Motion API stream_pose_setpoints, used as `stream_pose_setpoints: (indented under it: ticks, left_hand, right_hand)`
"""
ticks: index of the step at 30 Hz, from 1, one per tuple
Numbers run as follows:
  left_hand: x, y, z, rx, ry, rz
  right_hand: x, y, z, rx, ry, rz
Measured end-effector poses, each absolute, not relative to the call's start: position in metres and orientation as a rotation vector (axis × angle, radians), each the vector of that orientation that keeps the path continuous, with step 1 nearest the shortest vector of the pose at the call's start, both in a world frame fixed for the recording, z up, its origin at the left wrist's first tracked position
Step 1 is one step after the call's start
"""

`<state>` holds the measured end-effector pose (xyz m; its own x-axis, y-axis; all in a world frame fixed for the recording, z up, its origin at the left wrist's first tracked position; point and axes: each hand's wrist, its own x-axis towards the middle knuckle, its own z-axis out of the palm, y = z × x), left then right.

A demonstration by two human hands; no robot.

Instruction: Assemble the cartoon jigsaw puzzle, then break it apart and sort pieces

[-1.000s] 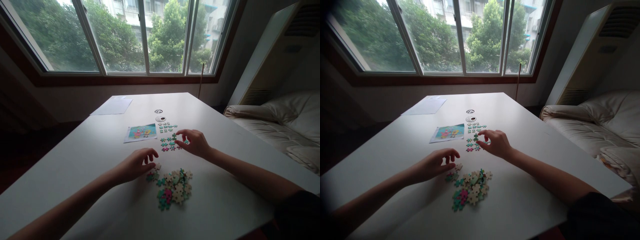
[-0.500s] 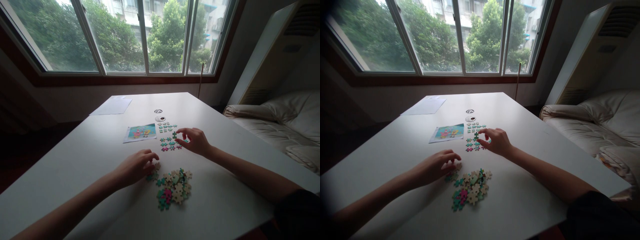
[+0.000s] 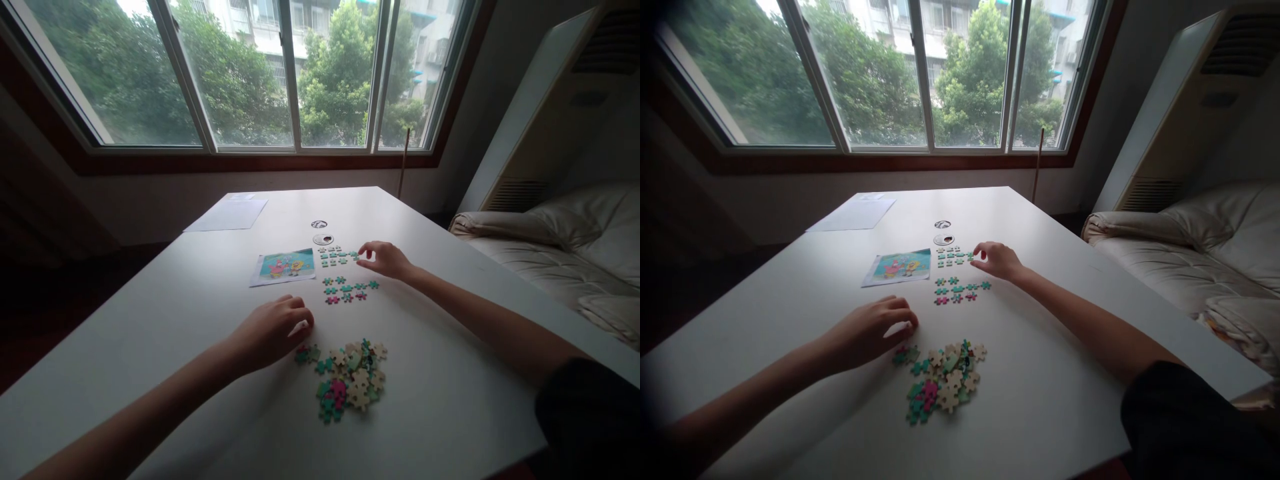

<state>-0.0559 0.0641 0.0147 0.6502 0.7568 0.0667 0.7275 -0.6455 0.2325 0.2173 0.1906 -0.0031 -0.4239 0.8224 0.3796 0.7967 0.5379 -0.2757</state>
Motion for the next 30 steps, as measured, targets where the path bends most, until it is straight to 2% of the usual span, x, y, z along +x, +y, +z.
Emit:
stream_pose_setpoints:
  ticks: [7,24,30]
  left_hand:
    - [-0.053,0.062,0.018,2.650,1.390,0.205]
    - [-0.050,0.061,0.017,2.575,1.492,0.217]
    - [-0.049,0.060,0.017,2.727,1.486,0.176]
  right_hand:
    - [0.217,0.215,-0.015,-1.414,-2.330,0.337]
    - [0.207,0.213,-0.017,-1.374,-2.302,0.297]
    - [0.211,0.179,-0.011,-1.113,-2.386,0.339]
